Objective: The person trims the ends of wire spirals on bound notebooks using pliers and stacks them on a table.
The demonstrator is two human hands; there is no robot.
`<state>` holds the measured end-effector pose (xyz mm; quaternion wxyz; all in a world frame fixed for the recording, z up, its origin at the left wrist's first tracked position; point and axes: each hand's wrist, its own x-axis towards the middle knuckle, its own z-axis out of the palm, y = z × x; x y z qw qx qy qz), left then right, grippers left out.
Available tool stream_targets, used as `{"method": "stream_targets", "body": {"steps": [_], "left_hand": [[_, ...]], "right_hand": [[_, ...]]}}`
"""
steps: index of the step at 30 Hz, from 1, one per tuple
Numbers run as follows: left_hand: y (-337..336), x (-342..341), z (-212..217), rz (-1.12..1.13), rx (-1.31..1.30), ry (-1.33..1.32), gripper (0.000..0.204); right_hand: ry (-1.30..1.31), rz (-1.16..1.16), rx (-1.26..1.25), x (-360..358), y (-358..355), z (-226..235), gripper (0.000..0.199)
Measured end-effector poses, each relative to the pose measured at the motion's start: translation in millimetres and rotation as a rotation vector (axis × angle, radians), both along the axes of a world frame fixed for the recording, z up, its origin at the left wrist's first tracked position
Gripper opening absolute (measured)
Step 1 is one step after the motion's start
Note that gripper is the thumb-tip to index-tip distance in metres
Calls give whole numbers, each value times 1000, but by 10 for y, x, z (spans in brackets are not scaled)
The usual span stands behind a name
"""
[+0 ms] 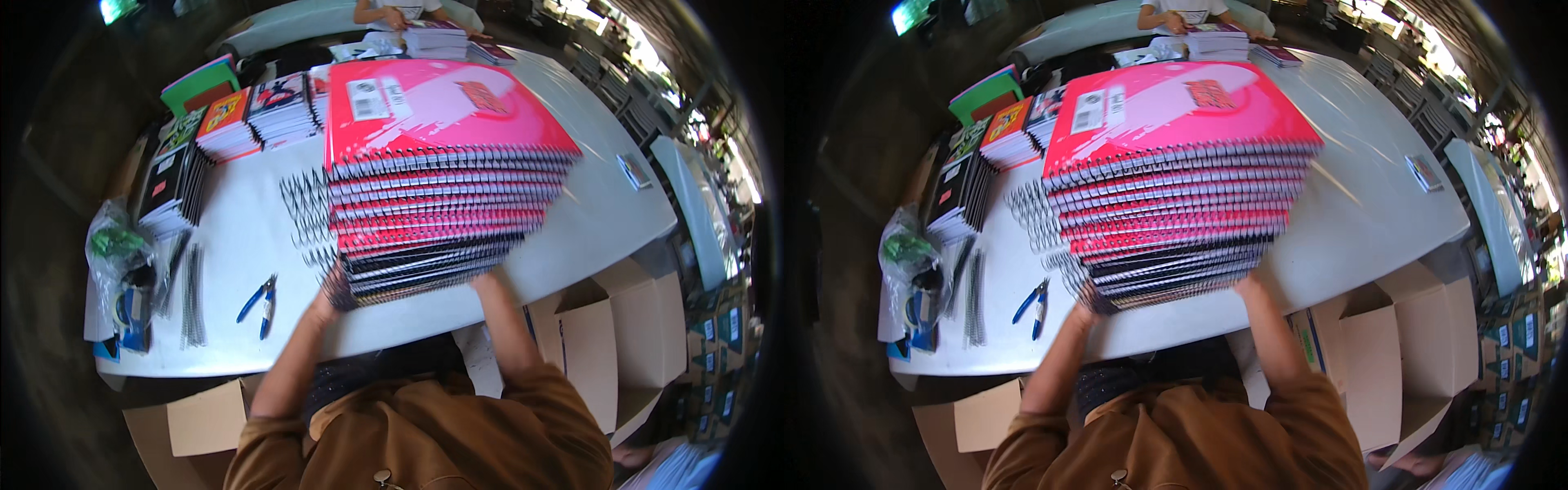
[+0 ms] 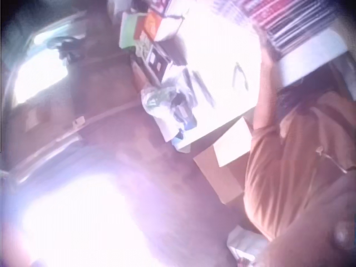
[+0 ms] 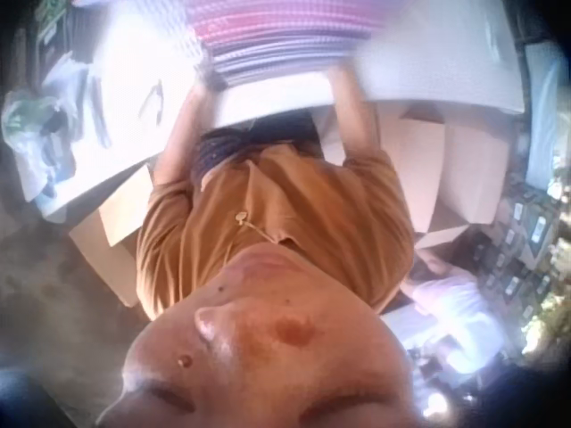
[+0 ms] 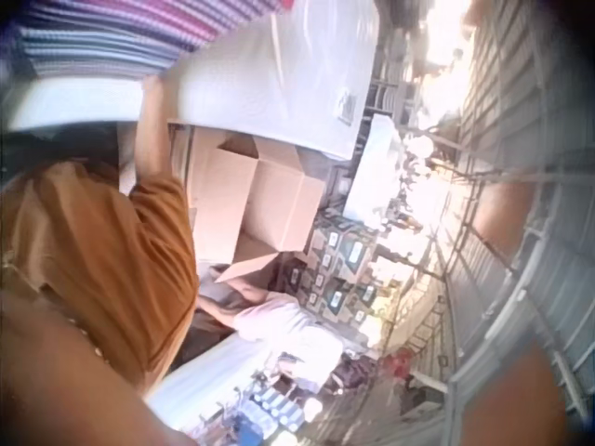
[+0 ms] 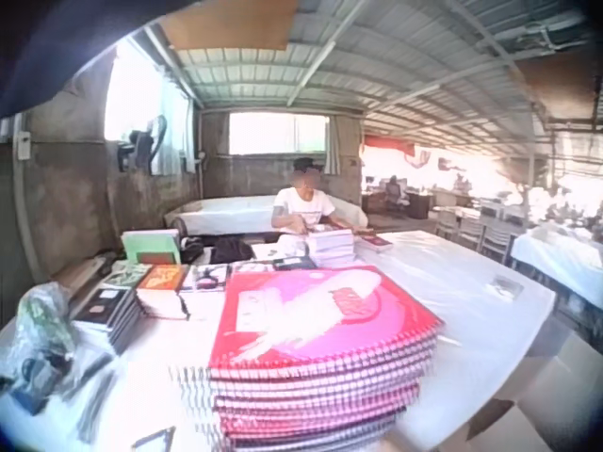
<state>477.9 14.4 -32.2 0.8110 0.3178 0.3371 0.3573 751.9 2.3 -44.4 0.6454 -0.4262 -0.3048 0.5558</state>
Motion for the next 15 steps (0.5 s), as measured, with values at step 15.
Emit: {"method": "stream_targets", "body": {"steps": [15], "left_hand": [[161, 1, 1507, 808, 827, 190, 63]], "right_hand": [[-592, -800, 659, -442, -835, 1041, 67]]}}
